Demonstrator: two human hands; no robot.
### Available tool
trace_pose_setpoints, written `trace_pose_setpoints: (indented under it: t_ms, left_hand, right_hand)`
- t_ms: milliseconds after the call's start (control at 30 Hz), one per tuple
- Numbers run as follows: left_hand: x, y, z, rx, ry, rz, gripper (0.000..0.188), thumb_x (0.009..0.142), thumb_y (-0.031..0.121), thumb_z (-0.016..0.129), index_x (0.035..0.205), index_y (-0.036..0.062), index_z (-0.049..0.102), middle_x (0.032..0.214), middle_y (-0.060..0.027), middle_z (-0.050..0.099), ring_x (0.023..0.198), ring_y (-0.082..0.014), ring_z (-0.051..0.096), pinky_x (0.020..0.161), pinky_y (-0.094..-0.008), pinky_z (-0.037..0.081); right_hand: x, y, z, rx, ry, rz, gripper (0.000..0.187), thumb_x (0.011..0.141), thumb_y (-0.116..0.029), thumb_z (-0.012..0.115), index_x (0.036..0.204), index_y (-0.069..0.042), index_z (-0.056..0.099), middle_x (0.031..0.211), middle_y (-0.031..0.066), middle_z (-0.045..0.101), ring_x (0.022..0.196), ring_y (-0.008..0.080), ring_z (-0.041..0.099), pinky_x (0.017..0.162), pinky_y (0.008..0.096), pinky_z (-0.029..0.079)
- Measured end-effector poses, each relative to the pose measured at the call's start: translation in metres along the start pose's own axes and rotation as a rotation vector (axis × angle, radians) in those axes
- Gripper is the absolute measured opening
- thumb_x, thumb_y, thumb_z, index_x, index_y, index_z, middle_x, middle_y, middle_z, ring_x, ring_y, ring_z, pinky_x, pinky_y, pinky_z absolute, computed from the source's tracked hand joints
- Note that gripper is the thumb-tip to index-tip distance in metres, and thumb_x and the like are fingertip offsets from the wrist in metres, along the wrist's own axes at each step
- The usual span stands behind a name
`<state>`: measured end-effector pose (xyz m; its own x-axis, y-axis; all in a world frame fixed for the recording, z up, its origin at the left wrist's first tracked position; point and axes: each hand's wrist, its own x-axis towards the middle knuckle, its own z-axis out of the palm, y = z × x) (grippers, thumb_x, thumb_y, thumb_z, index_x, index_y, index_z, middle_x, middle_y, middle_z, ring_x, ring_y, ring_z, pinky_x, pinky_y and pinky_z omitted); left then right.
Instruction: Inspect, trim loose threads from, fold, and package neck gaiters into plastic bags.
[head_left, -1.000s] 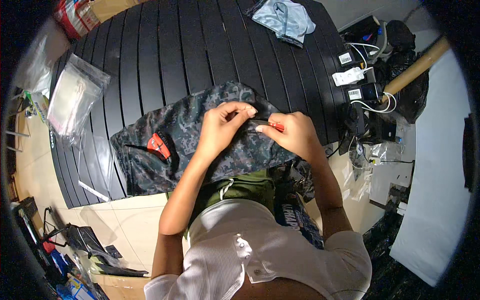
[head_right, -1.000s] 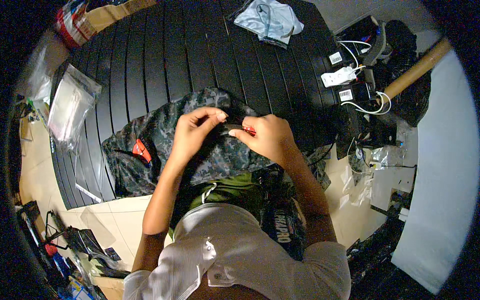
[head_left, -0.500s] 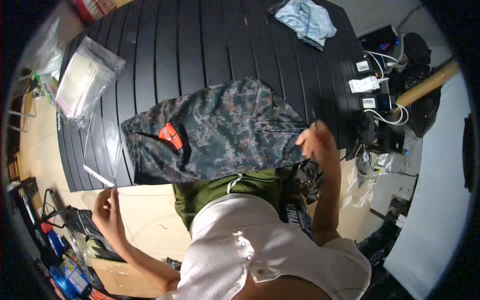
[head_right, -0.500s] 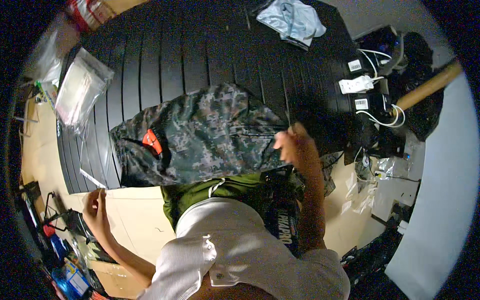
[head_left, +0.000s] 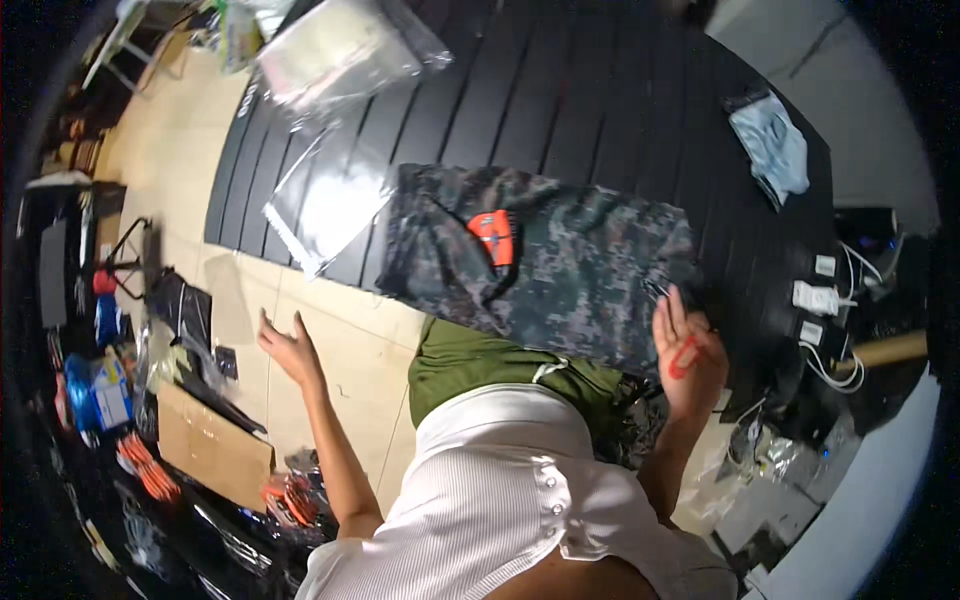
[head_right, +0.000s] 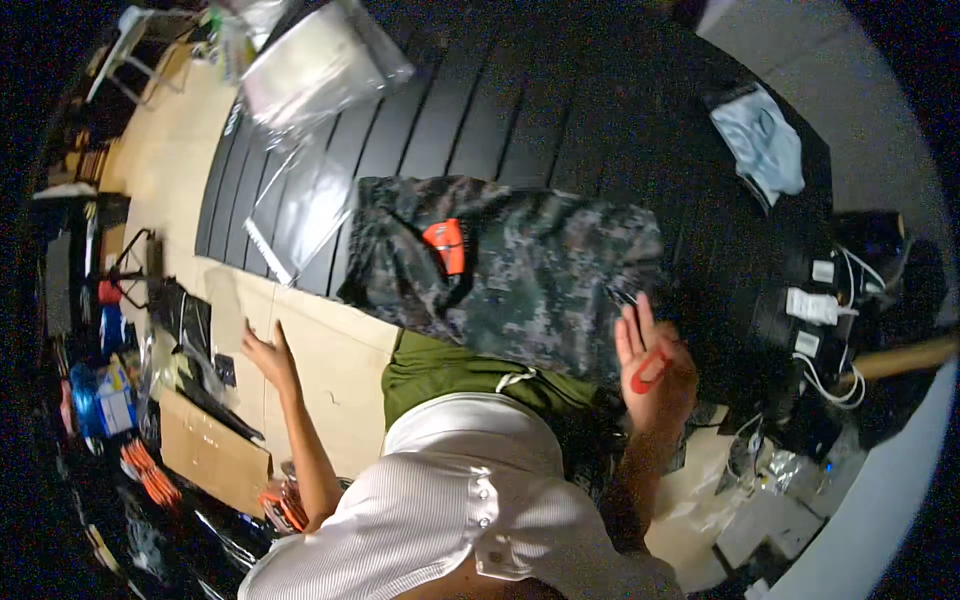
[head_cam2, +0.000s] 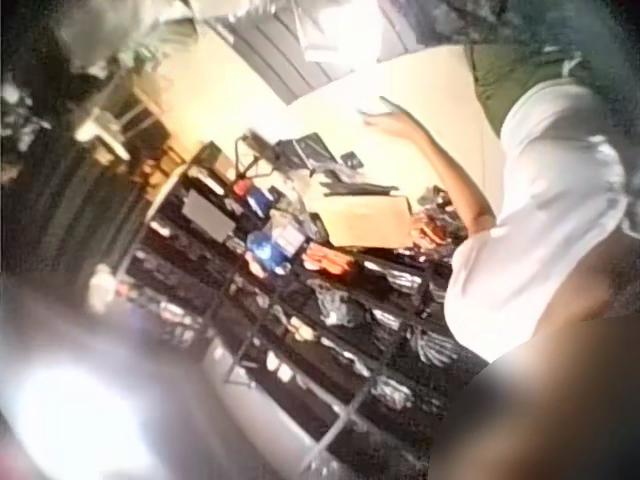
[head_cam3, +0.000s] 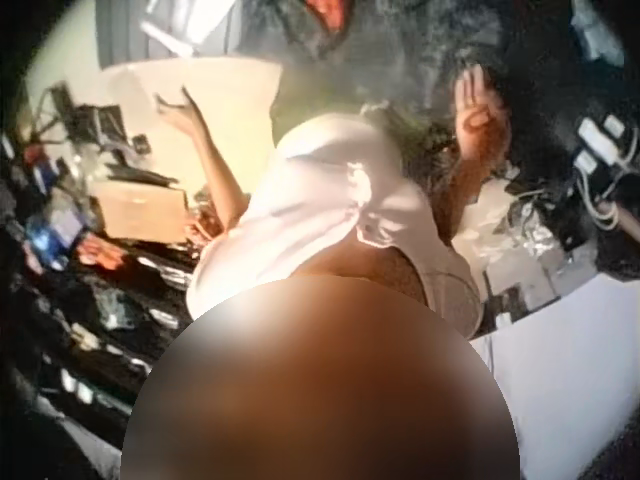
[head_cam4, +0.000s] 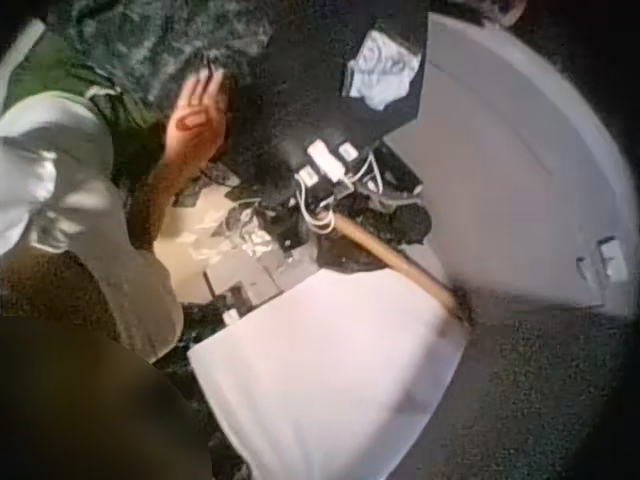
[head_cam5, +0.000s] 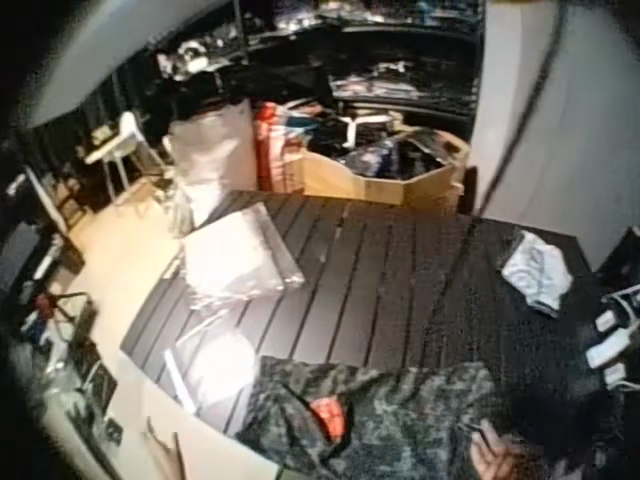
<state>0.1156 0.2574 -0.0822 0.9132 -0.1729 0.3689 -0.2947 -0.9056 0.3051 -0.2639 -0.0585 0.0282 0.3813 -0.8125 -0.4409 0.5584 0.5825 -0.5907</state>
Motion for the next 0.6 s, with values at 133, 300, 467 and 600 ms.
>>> trace_pose_setpoints:
  t_ms: [133,300,467,600]
  left_hand:
    - [0.029,0.071,-0.023,-0.153,0.229,0.154,0.030,0.088,0.022,0.052,0.108,-0.0009,0.054,0.096,-0.0155,0.055,0.087,-0.0226,0.051,0.070,-0.0304,0.041]
    - [0.030,0.176,-0.026,-0.684,-0.315,-0.033,0.043,0.091,0.031,0.043,0.077,-0.0045,0.062,0.069,-0.0149,0.061,0.064,-0.0248,0.057,0.065,-0.0339,0.043]
    - [0.044,0.232,-0.024,-0.450,-0.585,-0.087,0.054,0.086,0.046,0.047,0.073,-0.0035,0.062,0.062,-0.0182,0.059,0.057,-0.0315,0.057,0.059,-0.0361,0.044]
    - [0.042,0.234,-0.005,-0.404,-0.527,0.179,0.033,0.077,0.031,0.065,0.076,-0.0022,0.060,0.065,-0.0172,0.059,0.060,-0.0307,0.059,0.057,-0.0348,0.045]
  right_hand:
    - [0.018,-0.002,-0.023,0.501,-0.073,0.175,0.021,0.087,-0.010,0.042,0.086,0.010,0.047,0.131,0.0286,0.034,0.110,0.0318,0.045,0.094,0.0402,0.035]
    - [0.009,0.001,0.033,0.220,0.258,0.188,0.019,0.082,-0.005,0.048,0.065,0.003,0.048,0.073,0.0119,0.052,0.106,0.0331,0.053,0.095,0.0383,0.036]
    - [-0.002,0.000,0.029,0.172,0.377,-0.018,0.017,0.081,-0.004,0.047,0.067,0.004,0.047,0.093,0.0226,0.057,0.108,0.0339,0.051,0.097,0.0394,0.035]
    - [0.008,-0.009,0.008,0.302,0.365,-0.037,0.016,0.082,-0.007,0.048,0.071,0.005,0.046,0.100,0.0280,0.055,0.109,0.0335,0.051,0.096,0.0394,0.035]
